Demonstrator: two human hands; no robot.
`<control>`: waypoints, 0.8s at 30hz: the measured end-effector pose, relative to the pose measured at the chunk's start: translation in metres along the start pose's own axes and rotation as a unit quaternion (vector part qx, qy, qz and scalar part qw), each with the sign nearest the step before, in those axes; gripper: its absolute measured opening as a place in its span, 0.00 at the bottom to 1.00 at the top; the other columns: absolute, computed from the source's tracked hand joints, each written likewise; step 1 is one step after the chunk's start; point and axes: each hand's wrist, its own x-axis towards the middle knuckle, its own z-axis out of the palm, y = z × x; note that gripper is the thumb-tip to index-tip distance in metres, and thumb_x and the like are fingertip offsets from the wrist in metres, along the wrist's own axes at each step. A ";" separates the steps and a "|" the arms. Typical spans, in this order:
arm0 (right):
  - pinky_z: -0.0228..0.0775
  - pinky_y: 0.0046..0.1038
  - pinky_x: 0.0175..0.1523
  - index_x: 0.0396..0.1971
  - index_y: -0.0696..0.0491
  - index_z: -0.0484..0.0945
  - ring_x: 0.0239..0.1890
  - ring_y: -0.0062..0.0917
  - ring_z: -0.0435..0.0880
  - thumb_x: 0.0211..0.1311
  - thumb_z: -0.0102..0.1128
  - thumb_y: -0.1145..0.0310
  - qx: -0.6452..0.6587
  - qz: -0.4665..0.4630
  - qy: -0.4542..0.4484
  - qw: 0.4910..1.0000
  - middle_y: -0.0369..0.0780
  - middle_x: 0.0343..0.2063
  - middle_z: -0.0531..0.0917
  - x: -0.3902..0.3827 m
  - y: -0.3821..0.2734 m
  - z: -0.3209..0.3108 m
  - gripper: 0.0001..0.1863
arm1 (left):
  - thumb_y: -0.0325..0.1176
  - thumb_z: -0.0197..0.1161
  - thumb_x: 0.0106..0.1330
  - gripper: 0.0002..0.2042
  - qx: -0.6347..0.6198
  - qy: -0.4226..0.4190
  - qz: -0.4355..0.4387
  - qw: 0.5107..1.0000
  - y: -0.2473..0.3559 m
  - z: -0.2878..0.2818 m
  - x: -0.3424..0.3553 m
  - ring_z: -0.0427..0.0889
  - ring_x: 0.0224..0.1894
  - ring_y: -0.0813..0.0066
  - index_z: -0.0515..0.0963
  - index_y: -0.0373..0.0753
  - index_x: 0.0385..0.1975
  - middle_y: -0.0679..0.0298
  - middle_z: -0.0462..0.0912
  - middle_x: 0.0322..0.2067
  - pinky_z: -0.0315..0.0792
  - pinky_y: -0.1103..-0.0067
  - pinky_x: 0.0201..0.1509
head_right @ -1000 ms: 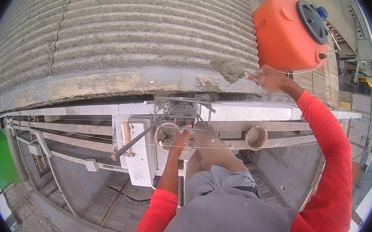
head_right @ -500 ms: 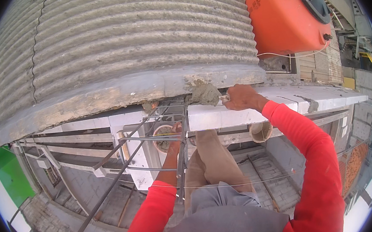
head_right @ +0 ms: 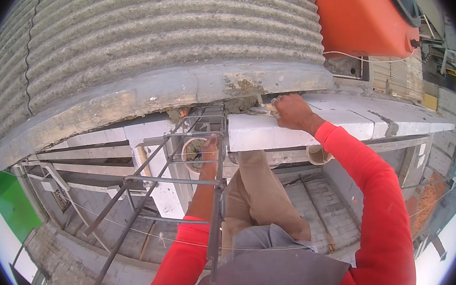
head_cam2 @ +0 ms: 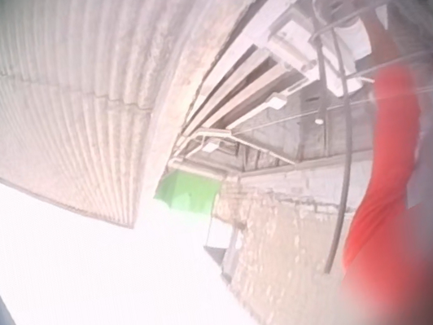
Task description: The person scoops cement from a bucket with a trowel and applies it to the edge of a corrugated roof. They repeatedly transfer cement between buckets and smooth the applied material along the roof edge.
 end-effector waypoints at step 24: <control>0.80 0.47 0.51 0.45 0.60 0.85 0.45 0.50 0.88 0.50 0.68 0.70 -0.051 0.079 -0.061 0.994 0.54 0.42 0.88 -0.020 0.004 -0.059 0.20 | 0.37 0.63 0.78 0.10 -0.118 0.051 -0.158 0.979 -0.142 -0.103 -0.129 0.85 0.32 0.81 0.85 0.39 0.49 0.69 0.88 0.33 0.72 0.82 0.30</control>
